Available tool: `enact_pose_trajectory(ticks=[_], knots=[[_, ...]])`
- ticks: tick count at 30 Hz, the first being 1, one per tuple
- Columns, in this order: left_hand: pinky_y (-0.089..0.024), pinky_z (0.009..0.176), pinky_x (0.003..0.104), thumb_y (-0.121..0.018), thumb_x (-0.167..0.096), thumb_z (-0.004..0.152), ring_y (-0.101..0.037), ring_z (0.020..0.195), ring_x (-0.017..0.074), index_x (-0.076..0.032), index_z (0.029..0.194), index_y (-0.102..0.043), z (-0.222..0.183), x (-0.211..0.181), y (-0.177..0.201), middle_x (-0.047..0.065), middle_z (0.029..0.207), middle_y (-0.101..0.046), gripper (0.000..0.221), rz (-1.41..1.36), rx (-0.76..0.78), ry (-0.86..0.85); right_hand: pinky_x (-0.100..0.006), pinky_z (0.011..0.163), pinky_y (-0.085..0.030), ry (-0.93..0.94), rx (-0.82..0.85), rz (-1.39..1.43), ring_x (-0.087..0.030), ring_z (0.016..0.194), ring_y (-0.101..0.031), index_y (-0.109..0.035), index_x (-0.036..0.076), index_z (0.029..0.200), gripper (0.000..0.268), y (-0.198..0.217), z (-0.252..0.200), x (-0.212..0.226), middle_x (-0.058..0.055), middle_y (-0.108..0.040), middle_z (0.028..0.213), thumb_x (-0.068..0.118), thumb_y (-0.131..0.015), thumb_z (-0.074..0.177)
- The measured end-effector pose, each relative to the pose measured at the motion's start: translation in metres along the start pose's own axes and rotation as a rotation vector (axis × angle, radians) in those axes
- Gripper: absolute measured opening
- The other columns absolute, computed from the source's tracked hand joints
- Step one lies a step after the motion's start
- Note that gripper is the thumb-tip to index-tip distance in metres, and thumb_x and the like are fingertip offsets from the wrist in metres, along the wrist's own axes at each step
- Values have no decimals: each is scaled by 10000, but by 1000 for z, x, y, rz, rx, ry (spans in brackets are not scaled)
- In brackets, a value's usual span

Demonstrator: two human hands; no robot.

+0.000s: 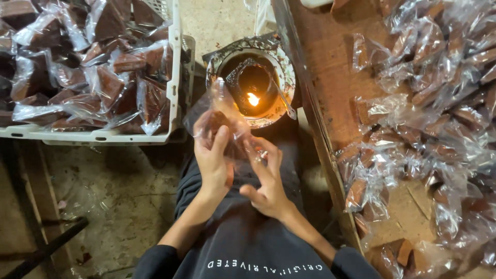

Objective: Sealing plastic bags containing food items using a candle flame

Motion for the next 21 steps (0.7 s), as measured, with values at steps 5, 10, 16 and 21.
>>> enact_pose_trajectory(ticks=[5, 10, 16, 21], knots=[[-618, 691, 353, -678, -196, 979, -744, 822, 248, -83, 1312, -569, -19, 42, 12, 155, 1098, -721, 368, -117, 4, 257, -443, 1146, -311, -91, 146, 149, -366, 1351, -324, -306, 66, 1608, 1047, -22, -28, -22, -260, -304, 1498, 762, -568, 872], [-640, 561, 470, -654, -80, 992, -766, 687, 408, -2, 1116, -548, -34, 67, 13, 299, 898, -734, 181, -244, 77, 291, -529, 1186, -233, -157, 192, 287, -400, 1423, -339, -380, 12, 1561, 1004, -26, -35, -35, -284, -353, 1540, 688, -652, 870], [-605, 693, 354, -819, -168, 878, -667, 769, 140, -63, 1082, -753, -39, 69, 23, 68, 881, -754, 238, 409, 332, 264, -352, 753, -620, -331, -231, 310, -185, 784, -633, -524, -74, 1403, 492, 29, 10, -16, -187, -677, 1099, 251, -431, 1045], [-490, 1052, 396, -573, -382, 1036, -628, 1215, 217, -127, 1294, -688, -17, 111, 73, 109, 1285, -713, 381, 467, 253, 378, -386, 844, -620, -515, -376, 674, -257, 873, -743, -769, -88, 988, 604, 51, 24, -21, -238, -762, 976, 368, -386, 1093]])
Point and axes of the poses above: each hand's wrist, its own z-axis towards the middle knuckle, its own y-axis out of the back of the hand, x = y × z, the point moved 5 cm from there along z, towards the middle knuckle
